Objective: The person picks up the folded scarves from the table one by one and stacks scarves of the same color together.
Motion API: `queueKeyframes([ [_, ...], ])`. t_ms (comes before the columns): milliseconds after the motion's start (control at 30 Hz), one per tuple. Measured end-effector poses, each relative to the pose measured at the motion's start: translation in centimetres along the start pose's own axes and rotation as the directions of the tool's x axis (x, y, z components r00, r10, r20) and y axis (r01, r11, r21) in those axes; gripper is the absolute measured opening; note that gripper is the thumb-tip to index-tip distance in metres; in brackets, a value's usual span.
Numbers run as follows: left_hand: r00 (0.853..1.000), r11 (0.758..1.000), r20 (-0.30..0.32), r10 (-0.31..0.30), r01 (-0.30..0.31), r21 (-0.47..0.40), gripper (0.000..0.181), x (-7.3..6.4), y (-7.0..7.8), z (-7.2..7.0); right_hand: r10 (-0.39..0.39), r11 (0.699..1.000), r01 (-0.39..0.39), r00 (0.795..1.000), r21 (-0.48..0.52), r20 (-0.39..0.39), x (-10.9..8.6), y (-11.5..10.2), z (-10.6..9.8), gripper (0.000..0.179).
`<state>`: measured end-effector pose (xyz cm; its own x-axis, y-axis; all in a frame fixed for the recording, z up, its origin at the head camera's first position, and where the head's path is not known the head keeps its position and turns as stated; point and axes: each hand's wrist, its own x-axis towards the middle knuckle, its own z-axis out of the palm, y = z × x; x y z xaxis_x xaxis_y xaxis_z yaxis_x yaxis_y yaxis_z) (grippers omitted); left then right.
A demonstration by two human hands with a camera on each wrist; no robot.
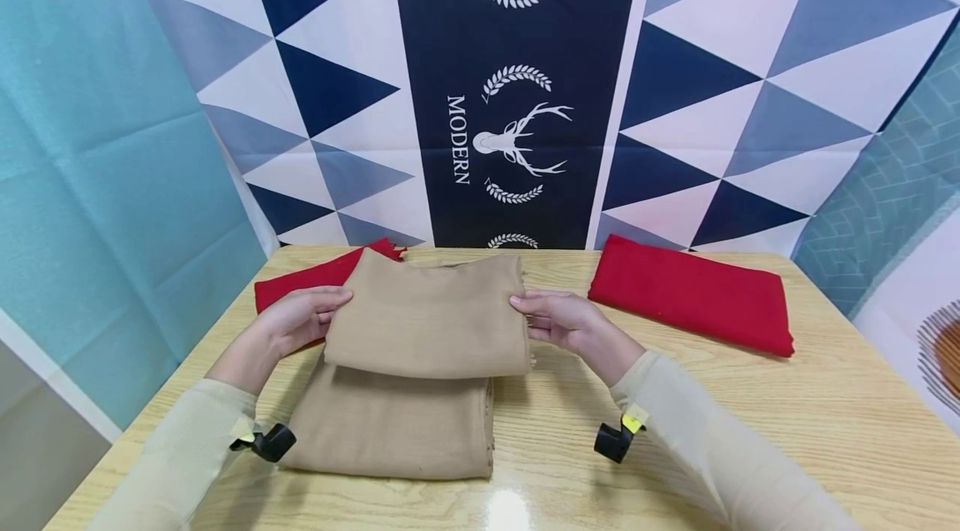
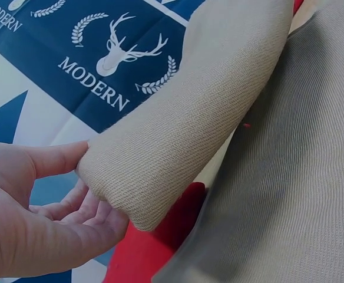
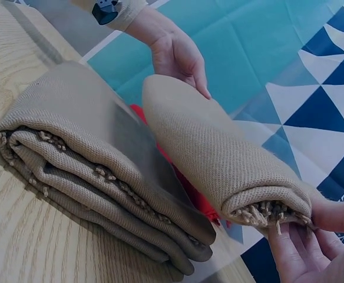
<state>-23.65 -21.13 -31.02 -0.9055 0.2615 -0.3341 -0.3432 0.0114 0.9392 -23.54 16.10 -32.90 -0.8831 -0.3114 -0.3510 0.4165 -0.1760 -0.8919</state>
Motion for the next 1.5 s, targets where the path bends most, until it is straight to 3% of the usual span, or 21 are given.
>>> queueKeyframes([
  [500,1.0,1.0,-0.01,-0.004,0.004,-0.002,0.019,-0.2,-0.3,-0.5,-0.001,1.0,0.001,1.0,0.004,0.022,0.1,0.3,0.4,0.019],
  [800,1.0,1.0,0.008,0.009,-0.009,-0.001,0.006,-0.3,-0.6,-0.8,0.002,1.0,-0.002,0.999,-0.013,0.032,0.1,0.7,0.5,0.012],
  [1233,1.0,1.0,0.027,0.013,-0.012,-0.015,0.013,-0.5,-0.8,-1.1,0.011,1.0,-0.011,1.0,-0.018,0.023,0.1,0.9,0.9,0.043],
  [1500,1.0,1.0,0.02,0.005,-0.005,-0.006,0.013,-0.8,-0.9,-1.2,0.01,1.0,-0.009,1.0,-0.015,0.028,-0.1,1.0,1.1,0.013],
])
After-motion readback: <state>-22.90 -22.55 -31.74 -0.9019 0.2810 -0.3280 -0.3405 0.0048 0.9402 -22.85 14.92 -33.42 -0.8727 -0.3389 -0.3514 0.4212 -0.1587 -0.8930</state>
